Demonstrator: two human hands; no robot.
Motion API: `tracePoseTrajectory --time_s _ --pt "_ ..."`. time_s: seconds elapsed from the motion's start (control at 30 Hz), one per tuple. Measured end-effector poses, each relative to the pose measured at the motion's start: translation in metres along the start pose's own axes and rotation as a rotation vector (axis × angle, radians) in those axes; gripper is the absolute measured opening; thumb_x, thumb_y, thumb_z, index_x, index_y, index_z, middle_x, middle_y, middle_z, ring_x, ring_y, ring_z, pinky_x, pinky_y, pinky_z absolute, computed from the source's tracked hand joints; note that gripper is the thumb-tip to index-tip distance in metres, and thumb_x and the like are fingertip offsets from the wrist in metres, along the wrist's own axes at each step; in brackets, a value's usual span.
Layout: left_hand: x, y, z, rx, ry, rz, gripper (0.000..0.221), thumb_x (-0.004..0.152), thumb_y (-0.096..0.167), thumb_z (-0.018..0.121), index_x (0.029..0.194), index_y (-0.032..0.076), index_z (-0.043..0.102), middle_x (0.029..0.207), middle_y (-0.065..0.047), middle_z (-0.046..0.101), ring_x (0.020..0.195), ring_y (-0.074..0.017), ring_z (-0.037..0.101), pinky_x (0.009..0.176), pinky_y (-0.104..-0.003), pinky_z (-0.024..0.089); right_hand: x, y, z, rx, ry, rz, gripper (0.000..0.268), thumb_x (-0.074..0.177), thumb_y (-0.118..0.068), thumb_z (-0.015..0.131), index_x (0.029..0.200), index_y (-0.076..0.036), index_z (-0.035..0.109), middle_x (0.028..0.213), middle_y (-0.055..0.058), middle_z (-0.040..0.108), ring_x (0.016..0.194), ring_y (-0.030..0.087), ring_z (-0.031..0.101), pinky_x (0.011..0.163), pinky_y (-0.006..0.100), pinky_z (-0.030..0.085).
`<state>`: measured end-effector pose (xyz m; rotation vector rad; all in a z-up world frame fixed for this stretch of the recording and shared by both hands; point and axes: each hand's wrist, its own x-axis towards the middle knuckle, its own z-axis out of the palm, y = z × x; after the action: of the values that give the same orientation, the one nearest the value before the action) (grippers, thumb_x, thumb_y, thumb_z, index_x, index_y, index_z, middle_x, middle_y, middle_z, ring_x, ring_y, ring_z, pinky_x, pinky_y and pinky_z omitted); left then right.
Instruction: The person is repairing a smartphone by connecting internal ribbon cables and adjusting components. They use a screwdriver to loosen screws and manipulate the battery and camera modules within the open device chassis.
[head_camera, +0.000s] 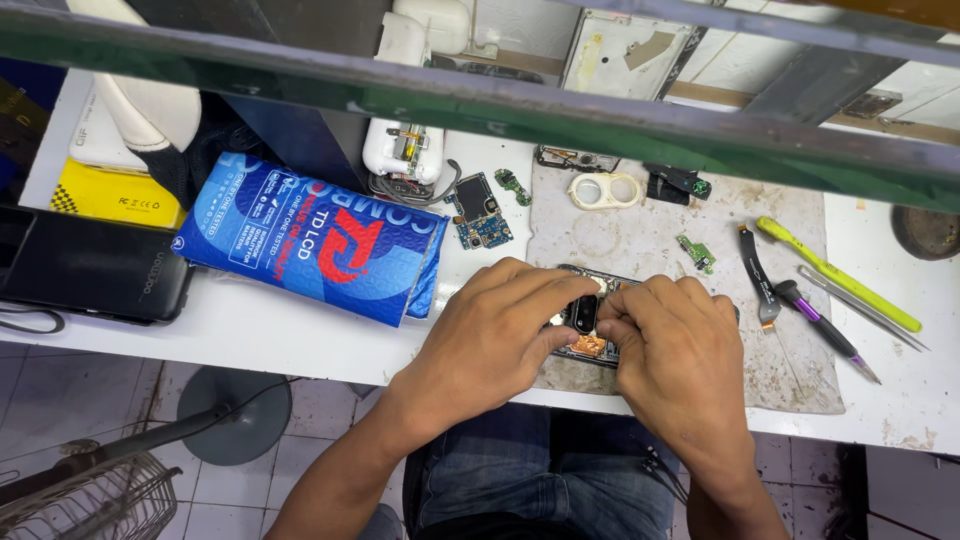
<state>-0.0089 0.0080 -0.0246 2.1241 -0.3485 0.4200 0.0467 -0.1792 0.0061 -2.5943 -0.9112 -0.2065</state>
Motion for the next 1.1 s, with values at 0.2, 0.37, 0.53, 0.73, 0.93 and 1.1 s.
tracePoseTrajectory --time_s 0.2,0.37,0.53,0.73,0.93,1.1 --pt "0.002 0.000 -0.001 -0.010 -0.008 -0.002 0.048 0.083 0.014 0.078 0.129 0.006 0.065 0.122 -0.010 0.071 0.105 -0.0285 0.065 0.094 -0.038 0.052 0.001 0.003 0.003 -0.014 -0.071 0.020 0.004 0.084 -0.006 0.069 0.085 -0.009 0.067 0.080 0.006 0.062 0.079 0.028 0.056 0.072 0.044 0.036" --pt "0.004 0.002 -0.002 -0.004 -0.017 -0.010 0.046 0.084 0.015 0.079 0.127 0.006 0.065 0.121 -0.009 0.071 0.104 -0.0288 0.065 0.093 -0.039 0.052 0.003 0.013 -0.005 0.302 -0.085 0.214 0.011 0.089 -0.008 0.071 0.098 -0.004 0.068 0.082 0.007 0.064 0.071 0.023 0.059 0.066 0.037 0.047" --pt "0.005 0.005 -0.005 -0.003 -0.062 -0.026 0.045 0.084 0.013 0.077 0.127 0.005 0.065 0.123 -0.009 0.071 0.102 -0.0293 0.064 0.091 -0.039 0.052 0.003 0.016 -0.012 0.346 -0.074 0.267 0.016 0.088 -0.006 0.072 0.103 -0.005 0.073 0.082 0.008 0.066 0.065 0.019 0.061 0.060 0.033 0.049" --pt "0.007 0.008 -0.004 0.014 -0.059 -0.022 0.044 0.083 0.010 0.077 0.126 0.005 0.066 0.122 -0.010 0.071 0.109 -0.0309 0.065 0.095 -0.041 0.052 0.010 0.016 -0.012 0.290 -0.090 0.122 0.011 0.085 -0.006 0.073 0.096 -0.006 0.073 0.085 0.008 0.069 0.076 0.023 0.069 0.067 0.036 0.053" --pt "0.006 0.006 -0.002 0.023 -0.054 -0.025 0.045 0.083 0.010 0.078 0.125 0.005 0.066 0.123 -0.010 0.071 0.109 -0.0313 0.065 0.095 -0.041 0.051 0.011 0.011 -0.007 0.210 -0.061 0.110 0.007 0.085 -0.005 0.072 0.092 -0.006 0.074 0.084 0.009 0.068 0.078 0.028 0.069 0.069 0.040 0.053" --pt "0.003 0.004 -0.001 0.016 -0.039 -0.024 0.045 0.083 0.010 0.078 0.126 0.005 0.066 0.123 -0.010 0.071 0.110 -0.0304 0.065 0.096 -0.040 0.051 0.006 0.009 0.001 0.129 0.031 0.051 0.008 0.085 -0.002 0.070 0.090 -0.006 0.074 0.081 0.008 0.067 0.077 0.030 0.066 0.070 0.043 0.051"
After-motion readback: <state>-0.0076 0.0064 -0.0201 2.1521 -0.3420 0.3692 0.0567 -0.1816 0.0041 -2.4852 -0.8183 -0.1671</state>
